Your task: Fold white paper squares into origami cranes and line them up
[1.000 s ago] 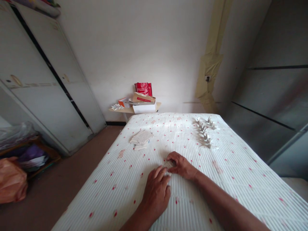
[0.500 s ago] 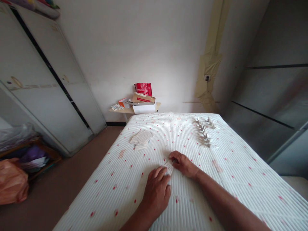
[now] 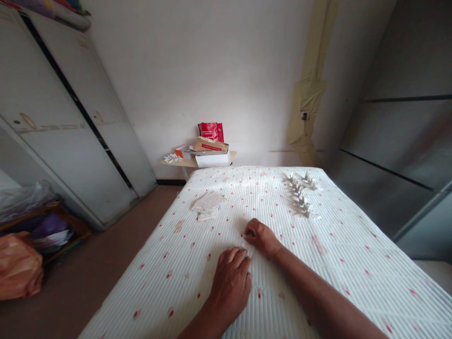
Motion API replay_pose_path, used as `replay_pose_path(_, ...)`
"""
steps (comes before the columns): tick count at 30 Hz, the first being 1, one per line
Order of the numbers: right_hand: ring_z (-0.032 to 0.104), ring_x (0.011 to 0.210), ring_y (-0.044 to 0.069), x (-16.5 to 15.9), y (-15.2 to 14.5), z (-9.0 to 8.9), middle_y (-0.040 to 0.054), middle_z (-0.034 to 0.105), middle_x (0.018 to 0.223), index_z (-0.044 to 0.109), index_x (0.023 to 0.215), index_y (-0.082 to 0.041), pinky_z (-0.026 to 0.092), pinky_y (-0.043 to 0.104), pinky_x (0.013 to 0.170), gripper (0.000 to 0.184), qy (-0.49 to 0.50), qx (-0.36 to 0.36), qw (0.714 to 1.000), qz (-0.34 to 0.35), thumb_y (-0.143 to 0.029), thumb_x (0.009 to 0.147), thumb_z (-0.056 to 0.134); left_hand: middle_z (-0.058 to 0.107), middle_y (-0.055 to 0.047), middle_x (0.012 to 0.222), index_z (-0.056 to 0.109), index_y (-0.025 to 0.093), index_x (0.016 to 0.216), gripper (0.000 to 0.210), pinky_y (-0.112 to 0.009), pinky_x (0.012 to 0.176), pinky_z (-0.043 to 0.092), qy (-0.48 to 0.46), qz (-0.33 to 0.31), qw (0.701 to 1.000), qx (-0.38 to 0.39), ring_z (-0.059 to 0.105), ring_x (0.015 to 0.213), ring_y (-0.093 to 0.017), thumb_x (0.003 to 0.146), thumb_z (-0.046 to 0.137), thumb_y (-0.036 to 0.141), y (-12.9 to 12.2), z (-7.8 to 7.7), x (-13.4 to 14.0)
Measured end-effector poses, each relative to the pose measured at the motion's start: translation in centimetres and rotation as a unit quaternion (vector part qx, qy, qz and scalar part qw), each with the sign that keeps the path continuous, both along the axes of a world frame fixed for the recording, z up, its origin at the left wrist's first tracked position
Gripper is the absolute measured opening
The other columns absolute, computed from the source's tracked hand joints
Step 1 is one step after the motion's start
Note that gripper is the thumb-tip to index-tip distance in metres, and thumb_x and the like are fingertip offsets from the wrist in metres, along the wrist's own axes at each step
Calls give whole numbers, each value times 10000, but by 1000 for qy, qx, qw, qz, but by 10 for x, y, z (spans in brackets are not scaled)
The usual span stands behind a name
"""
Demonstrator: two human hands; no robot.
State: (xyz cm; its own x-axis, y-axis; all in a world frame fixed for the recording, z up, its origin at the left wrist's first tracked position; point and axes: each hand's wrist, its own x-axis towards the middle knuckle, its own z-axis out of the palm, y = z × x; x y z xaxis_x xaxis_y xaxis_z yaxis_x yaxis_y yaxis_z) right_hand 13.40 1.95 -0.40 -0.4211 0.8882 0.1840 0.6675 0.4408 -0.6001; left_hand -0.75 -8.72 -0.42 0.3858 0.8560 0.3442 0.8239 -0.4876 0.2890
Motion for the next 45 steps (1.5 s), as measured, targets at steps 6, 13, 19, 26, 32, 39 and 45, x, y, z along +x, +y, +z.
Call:
replay_pose_path(6, 535, 737, 116, 0, 2, 4, 19, 548, 821, 606, 741, -168, 383, 216, 659, 65, -24, -16, 999, -17, -170, 767, 546, 591, -36, 1107, 601, 203, 1029, 324, -435, 983, 356, -2, 2, 1000, 2, 465, 1088, -217, 756, 449, 118, -1, -2, 0)
replay_pose_path(13, 520, 752, 128, -6, -2, 5, 9, 530, 865, 597, 793, -186, 362, 227, 648, 131, -51, -7, 998, -34, -205, 674, 647, 589, -31, 1118, 604, 206, 1036, 337, -420, 985, 356, -5, 0, 1000, -2, 459, 1095, -210, 749, 452, 113, -2, 2, 0)
replay_pose_path(19, 498, 681, 102, 2, 9, -1, 5, 520, 775, 584, 702, -151, 371, 211, 643, 106, 7, -17, 1000, -23, -52, 696, 546, 588, -30, 1130, 600, 214, 1058, 351, -438, 992, 344, 2, 5, 1000, -6, 458, 1101, -215, 750, 457, 125, -1, 0, -2)
replay_pose_path(26, 528, 791, 138, 21, 4, -1, 13, 564, 889, 605, 903, -176, 422, 243, 708, 278, 84, -34, 989, 117, -190, 646, 710, 589, -40, 1120, 595, 210, 1069, 360, -437, 981, 347, -6, -3, 1000, -4, 463, 1086, -215, 755, 445, 121, -1, 0, -1)
replay_pose_path(32, 526, 784, 134, 24, 0, 0, 16, 566, 888, 594, 892, -179, 424, 258, 723, 245, 100, -27, 985, 138, -60, 679, 568, 592, -33, 1116, 602, 210, 1035, 336, -421, 973, 357, 7, 0, 1000, 6, 470, 1075, -207, 745, 460, 117, -2, 3, -1)
replay_pose_path(39, 541, 807, 130, 22, -1, -1, 17, 575, 876, 601, 893, -180, 430, 254, 745, 249, 107, -37, 988, 106, -47, 736, 461, 579, -26, 1127, 598, 214, 1031, 328, -423, 971, 353, 5, 3, 1000, -8, 458, 1080, -211, 748, 460, 120, -2, 4, -1)
replay_pose_path(45, 519, 890, 177, 15, -4, -5, 46, 565, 955, 611, 919, -180, 414, 289, 782, 266, 51, 32, 992, 113, -146, 661, 668, 589, -37, 1050, 601, 208, 1017, 313, -415, 952, 363, 8, 4, 1000, 1, 469, 1033, -210, 761, 443, 120, -3, 4, 0)
